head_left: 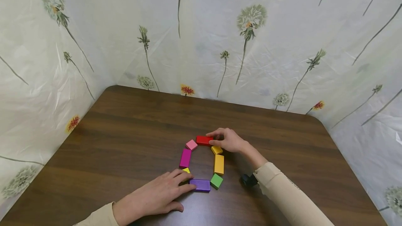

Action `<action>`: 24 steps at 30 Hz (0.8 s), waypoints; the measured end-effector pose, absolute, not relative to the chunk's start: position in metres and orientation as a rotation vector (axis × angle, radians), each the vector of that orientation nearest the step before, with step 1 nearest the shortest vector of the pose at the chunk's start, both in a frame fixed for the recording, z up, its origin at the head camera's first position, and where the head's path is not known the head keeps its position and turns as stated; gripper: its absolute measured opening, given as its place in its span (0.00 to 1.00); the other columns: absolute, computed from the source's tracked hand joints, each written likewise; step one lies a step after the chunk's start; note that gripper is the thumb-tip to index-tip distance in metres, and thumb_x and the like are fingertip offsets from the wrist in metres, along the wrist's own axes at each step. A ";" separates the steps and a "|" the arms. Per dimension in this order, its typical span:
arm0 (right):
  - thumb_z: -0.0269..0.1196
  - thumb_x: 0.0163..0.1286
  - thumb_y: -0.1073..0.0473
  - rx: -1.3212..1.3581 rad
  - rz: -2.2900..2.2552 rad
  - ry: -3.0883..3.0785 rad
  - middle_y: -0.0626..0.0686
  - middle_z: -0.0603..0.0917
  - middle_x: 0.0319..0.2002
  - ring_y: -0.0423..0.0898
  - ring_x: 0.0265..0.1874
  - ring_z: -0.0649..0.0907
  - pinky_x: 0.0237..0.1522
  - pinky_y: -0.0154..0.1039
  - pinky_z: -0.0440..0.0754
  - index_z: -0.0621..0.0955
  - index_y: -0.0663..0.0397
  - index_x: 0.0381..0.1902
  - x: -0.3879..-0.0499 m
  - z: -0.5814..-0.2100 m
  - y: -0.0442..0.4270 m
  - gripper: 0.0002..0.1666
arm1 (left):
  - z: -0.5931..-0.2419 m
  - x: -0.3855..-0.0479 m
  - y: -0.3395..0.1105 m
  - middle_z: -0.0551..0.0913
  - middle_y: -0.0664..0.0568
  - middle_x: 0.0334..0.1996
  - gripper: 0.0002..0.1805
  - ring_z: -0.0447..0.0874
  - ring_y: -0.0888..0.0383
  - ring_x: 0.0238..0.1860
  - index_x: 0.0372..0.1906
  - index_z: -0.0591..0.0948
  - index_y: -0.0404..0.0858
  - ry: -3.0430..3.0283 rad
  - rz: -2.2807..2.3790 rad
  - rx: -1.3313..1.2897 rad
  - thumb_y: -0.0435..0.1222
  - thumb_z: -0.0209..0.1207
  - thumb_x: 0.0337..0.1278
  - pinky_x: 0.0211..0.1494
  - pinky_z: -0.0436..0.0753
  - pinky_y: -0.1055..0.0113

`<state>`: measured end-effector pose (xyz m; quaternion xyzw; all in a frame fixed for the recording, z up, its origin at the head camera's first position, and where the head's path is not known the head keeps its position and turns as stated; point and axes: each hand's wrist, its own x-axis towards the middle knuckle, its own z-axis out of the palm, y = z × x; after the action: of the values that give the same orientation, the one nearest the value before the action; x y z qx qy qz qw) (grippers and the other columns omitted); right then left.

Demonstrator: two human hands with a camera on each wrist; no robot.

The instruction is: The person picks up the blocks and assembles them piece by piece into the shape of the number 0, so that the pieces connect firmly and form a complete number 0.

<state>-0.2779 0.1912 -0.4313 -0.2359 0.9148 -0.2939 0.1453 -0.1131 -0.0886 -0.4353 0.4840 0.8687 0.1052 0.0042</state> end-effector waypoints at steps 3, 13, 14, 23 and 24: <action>0.66 0.67 0.54 -0.676 -0.848 2.633 0.47 0.79 0.36 0.47 0.34 0.74 0.32 0.39 0.73 0.83 0.45 0.57 -0.278 -0.432 0.191 0.20 | -0.435 -0.113 -0.089 0.68 0.51 0.65 0.32 0.67 0.54 0.63 0.66 0.74 0.48 2.721 0.335 1.516 0.53 0.64 0.58 0.57 0.77 0.56; 0.66 0.67 0.55 -0.676 -0.843 2.633 0.47 0.79 0.35 0.47 0.35 0.75 0.33 0.40 0.74 0.83 0.45 0.57 -0.274 -0.431 0.191 0.19 | -0.435 -0.115 -0.089 0.68 0.51 0.66 0.32 0.67 0.54 0.63 0.67 0.73 0.48 2.709 0.330 1.506 0.53 0.64 0.58 0.57 0.76 0.55; 0.66 0.67 0.55 -0.677 -0.840 2.635 0.47 0.79 0.35 0.47 0.35 0.75 0.33 0.40 0.74 0.83 0.44 0.57 -0.274 -0.432 0.191 0.19 | -0.435 -0.115 -0.089 0.68 0.51 0.66 0.32 0.67 0.54 0.63 0.67 0.73 0.48 2.708 0.328 1.505 0.53 0.64 0.58 0.57 0.77 0.55; 0.65 0.68 0.54 -0.678 -0.843 2.636 0.46 0.80 0.38 0.47 0.36 0.75 0.35 0.40 0.76 0.83 0.44 0.57 -0.273 -0.433 0.192 0.20 | -0.434 -0.114 -0.089 0.68 0.51 0.66 0.32 0.66 0.54 0.63 0.67 0.73 0.49 2.705 0.327 1.498 0.53 0.64 0.59 0.57 0.76 0.56; 0.65 0.68 0.55 -0.680 -0.845 2.636 0.46 0.80 0.38 0.47 0.36 0.75 0.35 0.40 0.76 0.83 0.44 0.57 -0.273 -0.433 0.192 0.20 | -0.434 -0.115 -0.089 0.68 0.52 0.66 0.32 0.66 0.54 0.63 0.67 0.73 0.49 2.705 0.326 1.499 0.53 0.63 0.59 0.57 0.76 0.55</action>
<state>-0.2733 0.1923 -0.4327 -0.2359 0.9151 -0.2932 0.1449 -0.1145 -0.0890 -0.4338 0.4819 0.8698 0.1049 0.0160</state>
